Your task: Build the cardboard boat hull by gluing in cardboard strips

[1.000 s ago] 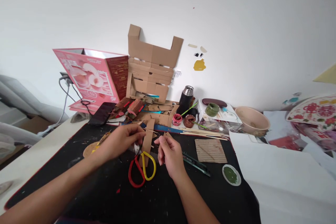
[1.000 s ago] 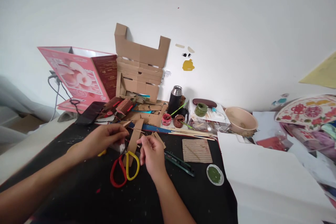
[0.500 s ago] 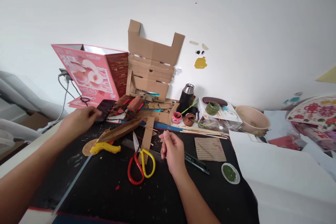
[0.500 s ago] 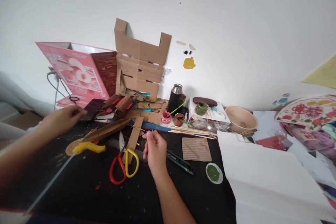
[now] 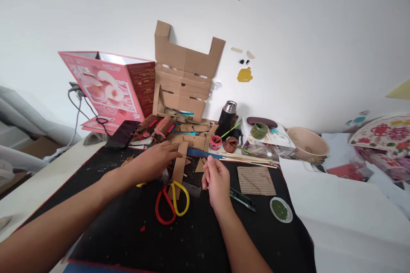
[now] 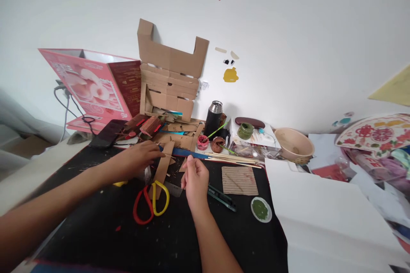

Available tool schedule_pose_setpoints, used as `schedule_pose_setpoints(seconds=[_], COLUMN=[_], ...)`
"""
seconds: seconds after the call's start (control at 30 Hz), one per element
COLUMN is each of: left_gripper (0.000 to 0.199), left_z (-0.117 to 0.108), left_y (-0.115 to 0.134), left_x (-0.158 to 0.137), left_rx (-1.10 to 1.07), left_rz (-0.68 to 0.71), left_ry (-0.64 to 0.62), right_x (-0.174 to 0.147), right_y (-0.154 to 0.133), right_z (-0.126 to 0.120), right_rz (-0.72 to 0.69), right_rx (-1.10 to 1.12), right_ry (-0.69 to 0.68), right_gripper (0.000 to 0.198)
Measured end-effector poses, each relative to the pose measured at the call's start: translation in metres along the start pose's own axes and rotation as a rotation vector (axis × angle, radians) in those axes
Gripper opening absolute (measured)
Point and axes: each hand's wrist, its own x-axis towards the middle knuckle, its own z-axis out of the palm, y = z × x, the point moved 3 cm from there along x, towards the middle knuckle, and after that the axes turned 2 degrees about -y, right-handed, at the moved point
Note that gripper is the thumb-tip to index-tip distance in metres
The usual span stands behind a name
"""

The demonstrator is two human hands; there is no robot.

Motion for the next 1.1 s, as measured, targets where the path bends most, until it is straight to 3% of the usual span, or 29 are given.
schedule_pose_setpoints(seconds=[0.13,0.3,0.47,0.7,1.1], left_gripper=[0.048,0.02,0.013,0.026,0.013], left_z=[0.01,0.018,0.022,0.014,0.009], left_y=[0.022,0.027,0.023,0.02,0.009], left_x=[0.014,0.029,0.036,0.038,0.058], left_rx=[0.238,0.423,0.4,0.275,0.22], left_rz=[0.133,0.198,0.235,0.286,0.333], left_ry=[-0.071,-0.058,-0.021,-0.073,-0.219], right_x=[0.001,0.0,-0.001,-0.004,-0.007], right_y=[0.002,0.002,0.0,0.001,0.005], right_z=[0.001,0.003,0.005,0.007,0.007], right_rz=[0.015,0.027,0.013,0.007,-0.027], right_rx=[-0.022,-0.049,-0.084,-0.146,-0.283], right_ry=[-0.015,-0.054,-0.072,-0.088,-0.124], right_gripper=[0.067,0.065,0.063,0.061,0.056])
